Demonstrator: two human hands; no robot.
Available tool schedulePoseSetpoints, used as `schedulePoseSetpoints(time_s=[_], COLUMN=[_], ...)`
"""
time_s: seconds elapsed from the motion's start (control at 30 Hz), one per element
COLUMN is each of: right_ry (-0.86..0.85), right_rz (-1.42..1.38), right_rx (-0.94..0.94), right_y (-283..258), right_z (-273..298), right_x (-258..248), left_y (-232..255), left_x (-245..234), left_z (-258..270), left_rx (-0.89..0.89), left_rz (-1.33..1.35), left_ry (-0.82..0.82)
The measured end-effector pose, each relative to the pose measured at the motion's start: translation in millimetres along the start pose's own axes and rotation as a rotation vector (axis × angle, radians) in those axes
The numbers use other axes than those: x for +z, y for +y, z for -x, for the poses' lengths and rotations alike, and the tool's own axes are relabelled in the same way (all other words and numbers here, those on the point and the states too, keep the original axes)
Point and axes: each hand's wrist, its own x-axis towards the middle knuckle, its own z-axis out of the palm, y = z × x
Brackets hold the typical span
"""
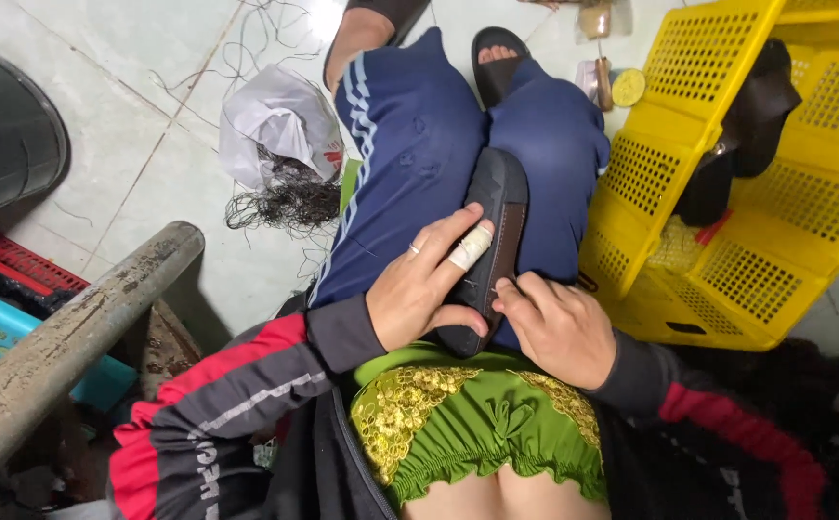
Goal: Hand-sewing a rubber sole onto a shoe using a needle and thread while sitting on the floor.
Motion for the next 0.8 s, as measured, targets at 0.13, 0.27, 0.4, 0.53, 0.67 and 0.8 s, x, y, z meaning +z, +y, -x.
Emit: schedulePoseSetpoints(time_s=[0.13,0.27,0.4,0.53,0.67,0.8], right_ry=[0.025,0.071,0.192,0.259,0.129,0.016], right_rz=[-0.054,-0.15,-0.362,-0.386,-0.366,-0.31], right_rx=[0.033,0.101,0.106,0.058,0.067,0.06], right_y=[-3.7,-5.3,-0.2,3.3,4.5,5.2], right_z=[-1.9,5.5,9.6,7.1,1.8,-4.0], right_x=[-13.2,-17.9,-7.4,-9.3,-25.5,-42.2], left_y=[12.1,25.6,40.4,15.3,17.2,13.7], left_x=[-2.1,-6.4,-19.8,13.0,13.0,19.6], left_z=[6.8,20.0,20.6,22.7,12.5,11.0], left_rx=[-0.038,-0.182,-0.45,-0.432,-0.402,-0.389], left_rz=[-0.014,0.062,1.07,1.15,0.553,0.44], left_ry=[0.015,0.109,0.024,0.048,0.124,0.105])
